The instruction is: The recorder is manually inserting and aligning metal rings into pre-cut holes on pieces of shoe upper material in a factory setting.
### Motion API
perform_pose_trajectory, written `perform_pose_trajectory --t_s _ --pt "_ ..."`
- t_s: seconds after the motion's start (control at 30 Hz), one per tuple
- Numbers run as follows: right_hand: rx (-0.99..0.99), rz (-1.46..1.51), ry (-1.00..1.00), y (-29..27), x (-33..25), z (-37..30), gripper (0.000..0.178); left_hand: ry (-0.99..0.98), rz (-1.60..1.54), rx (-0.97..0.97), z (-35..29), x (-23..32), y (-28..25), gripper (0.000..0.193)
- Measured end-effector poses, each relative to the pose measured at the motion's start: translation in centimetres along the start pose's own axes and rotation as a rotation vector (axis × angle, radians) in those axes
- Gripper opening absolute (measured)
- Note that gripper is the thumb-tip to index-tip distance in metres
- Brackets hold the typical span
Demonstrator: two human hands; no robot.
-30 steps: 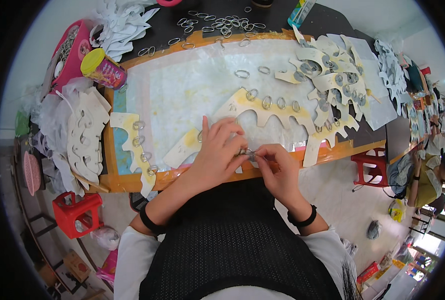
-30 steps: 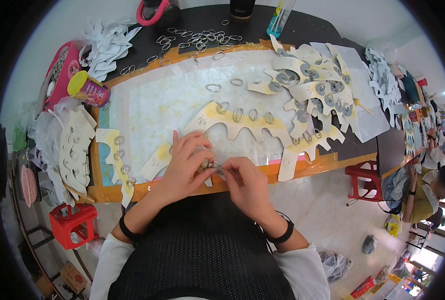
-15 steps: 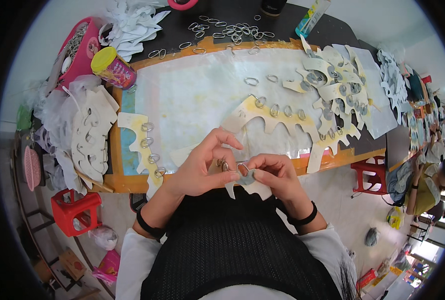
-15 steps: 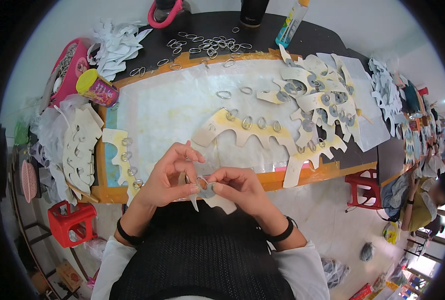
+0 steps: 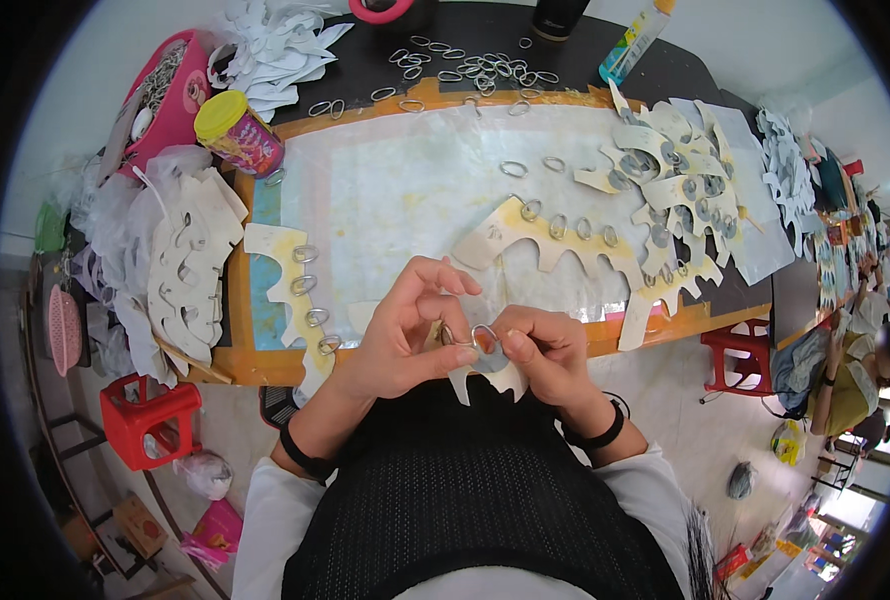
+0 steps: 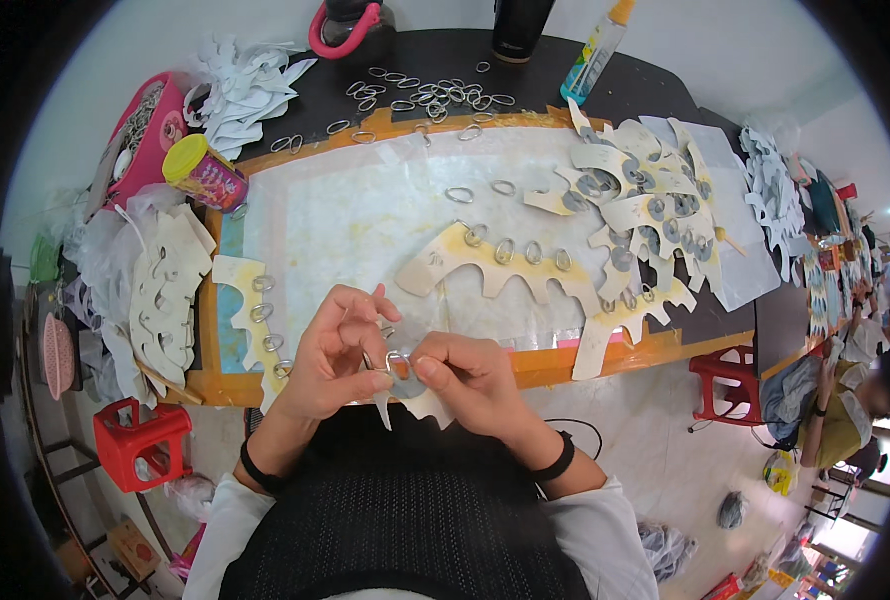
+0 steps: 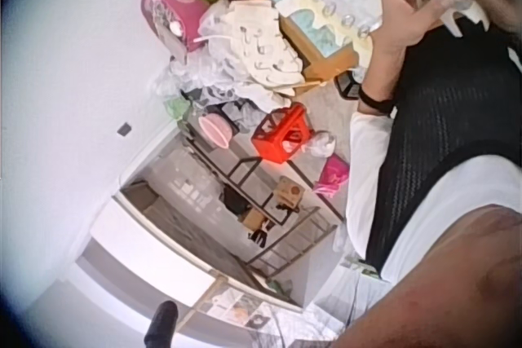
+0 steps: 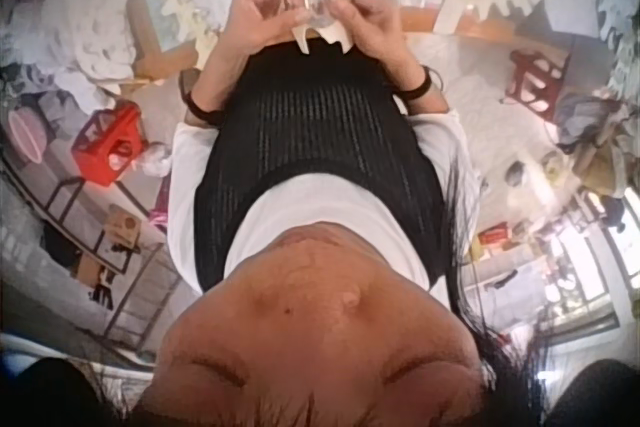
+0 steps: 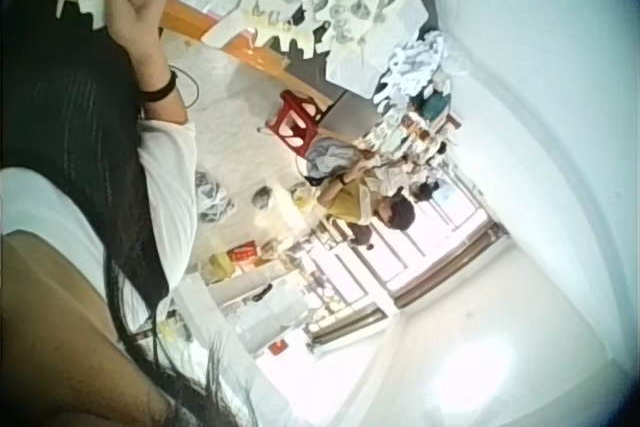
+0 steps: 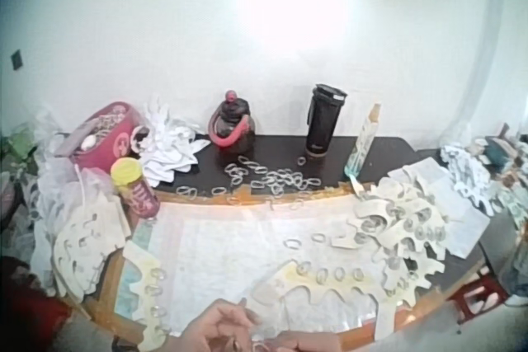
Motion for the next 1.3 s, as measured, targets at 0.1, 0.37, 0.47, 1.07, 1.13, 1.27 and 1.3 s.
perform_pose_trajectory --t_s 0.1,0.37,0.47,1.07,1.13,1.27,1.3 --pt "0.156 -0.087 -0.037 -0.5 1.3 0.2 0.024 0.075 0.179 0.08 0.5 0.2 -0.5 0.05" --pt "0.389 -0.239 -0.146 -0.9 -0.2 0.8 0.027 0.168 0.688 0.07 -4.2 2.1 1.4 0.022" --pt "0.418 -0.201 -0.193 -0.4 0.3 1.1 0.026 0.04 0.711 0.237 -3.0 -0.3 1.5 0.023" --pt "0.501 -0.316 -0.028 -2.6 2.9 0.7 0.024 0.291 1.694 0.586 0.0 2.8 -2.2 0.044" --pt "0.501 -0.313 -0.033 -2.7 2.8 0.5 0.024 0.258 1.411 0.515 -1.0 2.4 -1.7 0.045" --pt "0.468 -0.202 -0.047 -1.8 2.5 0.7 0.023 -0.274 0.313 0.085 -3.0 -2.3 0.6 0.03" --pt "0.445 -0.194 -0.041 -1.6 2.5 0.6 0.024 -0.428 0.08 0.077 -3.0 -3.5 1.9 0.024"
Point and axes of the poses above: each hand's wrist, its own z-axis towards the middle knuckle, its own y-axis out of the palm, x = y × z, the point moved 5 cm from there along z, towards the middle knuckle, and after that the axes turned 6 degrees about x, right-handed, at the moved point
